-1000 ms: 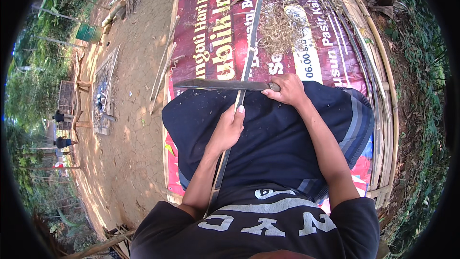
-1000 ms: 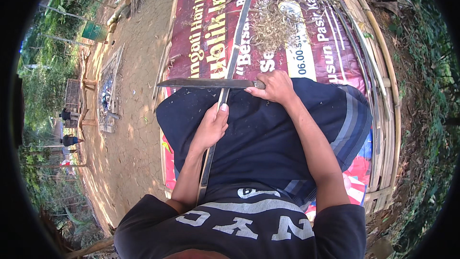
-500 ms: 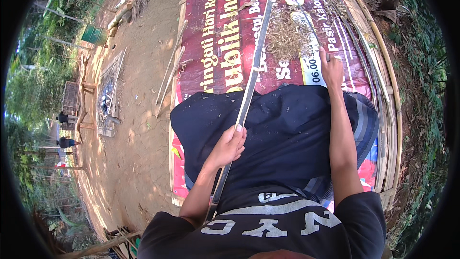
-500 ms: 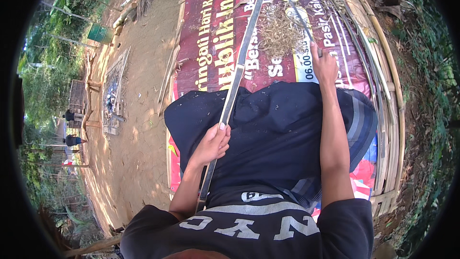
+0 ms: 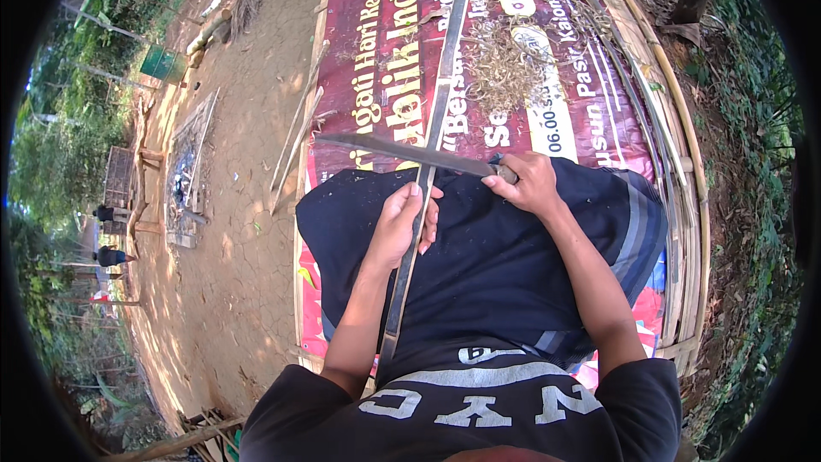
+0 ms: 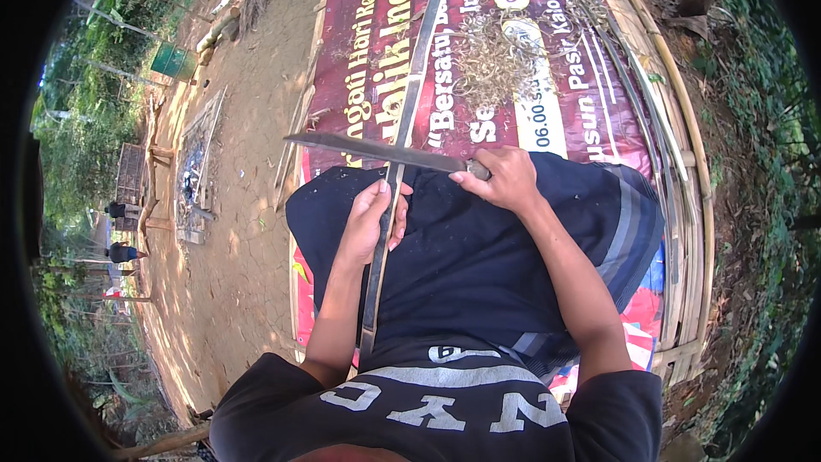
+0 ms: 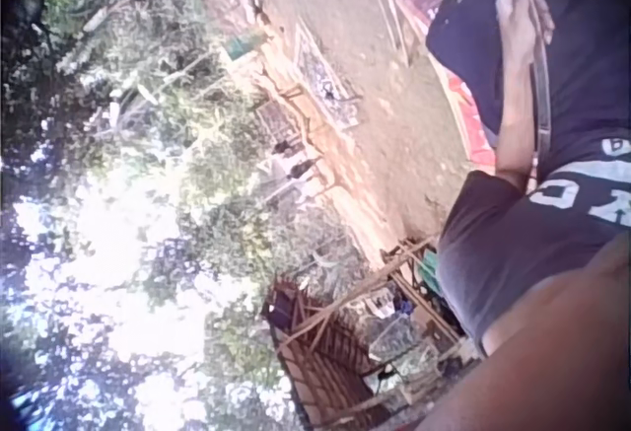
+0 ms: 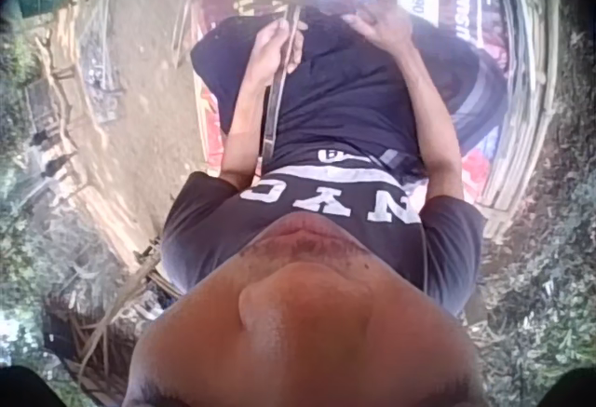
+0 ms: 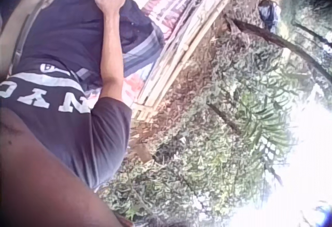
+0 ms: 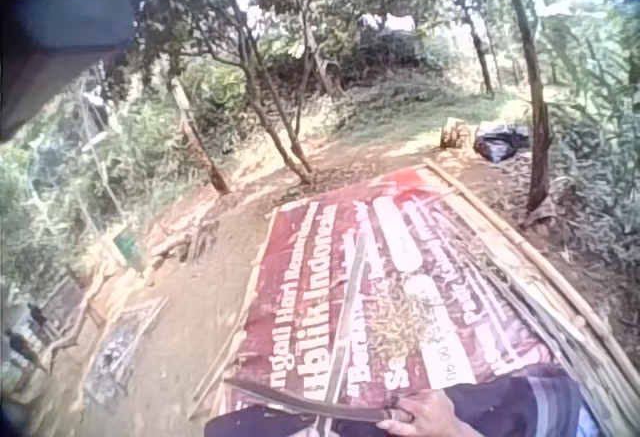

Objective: The person sits on the ground and uses a large knife to scrape and sharpen a long, thin piece of bamboo. They hold the bamboo steady with their left hand and repeatedly draw the knife blade along its length to smooth the surface.

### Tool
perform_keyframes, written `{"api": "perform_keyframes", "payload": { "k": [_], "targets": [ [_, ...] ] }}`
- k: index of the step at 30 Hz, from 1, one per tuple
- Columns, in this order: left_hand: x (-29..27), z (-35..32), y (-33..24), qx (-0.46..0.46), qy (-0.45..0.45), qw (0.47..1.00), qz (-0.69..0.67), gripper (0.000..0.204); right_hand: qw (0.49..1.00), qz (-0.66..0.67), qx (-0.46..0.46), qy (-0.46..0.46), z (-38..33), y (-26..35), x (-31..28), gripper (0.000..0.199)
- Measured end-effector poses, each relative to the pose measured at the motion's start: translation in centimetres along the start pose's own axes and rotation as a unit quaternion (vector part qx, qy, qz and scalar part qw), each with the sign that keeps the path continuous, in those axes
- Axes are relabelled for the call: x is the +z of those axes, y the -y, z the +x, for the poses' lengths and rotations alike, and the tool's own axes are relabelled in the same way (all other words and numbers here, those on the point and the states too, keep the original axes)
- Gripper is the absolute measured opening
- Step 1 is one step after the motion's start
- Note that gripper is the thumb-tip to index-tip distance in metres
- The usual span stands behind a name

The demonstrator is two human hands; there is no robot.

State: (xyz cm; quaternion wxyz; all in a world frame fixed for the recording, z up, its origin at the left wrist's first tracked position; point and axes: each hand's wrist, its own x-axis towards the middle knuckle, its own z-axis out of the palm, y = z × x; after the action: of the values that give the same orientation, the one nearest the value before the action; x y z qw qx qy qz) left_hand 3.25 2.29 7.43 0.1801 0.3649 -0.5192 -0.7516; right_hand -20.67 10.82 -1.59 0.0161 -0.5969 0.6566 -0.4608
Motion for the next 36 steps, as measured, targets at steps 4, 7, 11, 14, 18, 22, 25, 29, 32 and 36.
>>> {"api": "perform_keyframes", "payload": {
  "k": [4,7,11,14,18,22,25,29,32,36],
  "targets": [
    [1.0,-0.3,-0.1,-0.013,-0.005,0.997,0.078,0.043,0.996,-0.025,-0.081,0.018,-0.2,1.2,1.1,0.051],
    [1.5,-0.7,0.3,-0.006,0.01,0.993,0.115,0.042,0.994,-0.02,-0.101,0.038,-0.5,0.5,1.0,0.053],
    [2.0,-0.4,0.6,-0.008,0.018,0.993,0.114,0.043,0.992,-0.016,-0.124,0.03,-0.2,-0.9,1.0,0.054],
    [2.3,-0.6,0.1,-0.022,-0.011,0.996,0.085,0.044,0.99,-0.049,-0.131,0.033,0.4,-1.8,0.8,0.053],
    [0.9,-3.3,0.1,-0.06,0.013,0.997,0.035,0.044,0.965,-0.154,0.202,-0.059,2.2,-6.9,-1.3,0.056],
    [-1.3,-3.6,2.3,-0.059,0.023,0.993,0.098,0.043,0.92,-0.084,0.341,-0.172,3.1,-9.8,-4.7,0.065],
    [-1.5,-2.6,1.6,-0.062,0.041,0.996,0.042,0.044,0.913,0.063,0.345,-0.208,1.8,-7.1,-3.0,0.064],
    [-0.5,0.0,1.0,-0.011,0.062,0.998,0.004,0.042,0.974,0.042,0.167,-0.147,0.0,-4.2,-1.5,0.052],
    [0.8,1.0,-0.1,-0.031,0.082,0.995,0.057,0.038,0.993,0.049,0.061,-0.085,0.0,-2.2,-2.1,0.048],
    [2.2,1.5,-0.5,-0.017,0.095,0.984,0.148,0.035,0.997,-0.009,-0.064,-0.046,0.7,0.6,-1.4,0.05]
  ]
}}
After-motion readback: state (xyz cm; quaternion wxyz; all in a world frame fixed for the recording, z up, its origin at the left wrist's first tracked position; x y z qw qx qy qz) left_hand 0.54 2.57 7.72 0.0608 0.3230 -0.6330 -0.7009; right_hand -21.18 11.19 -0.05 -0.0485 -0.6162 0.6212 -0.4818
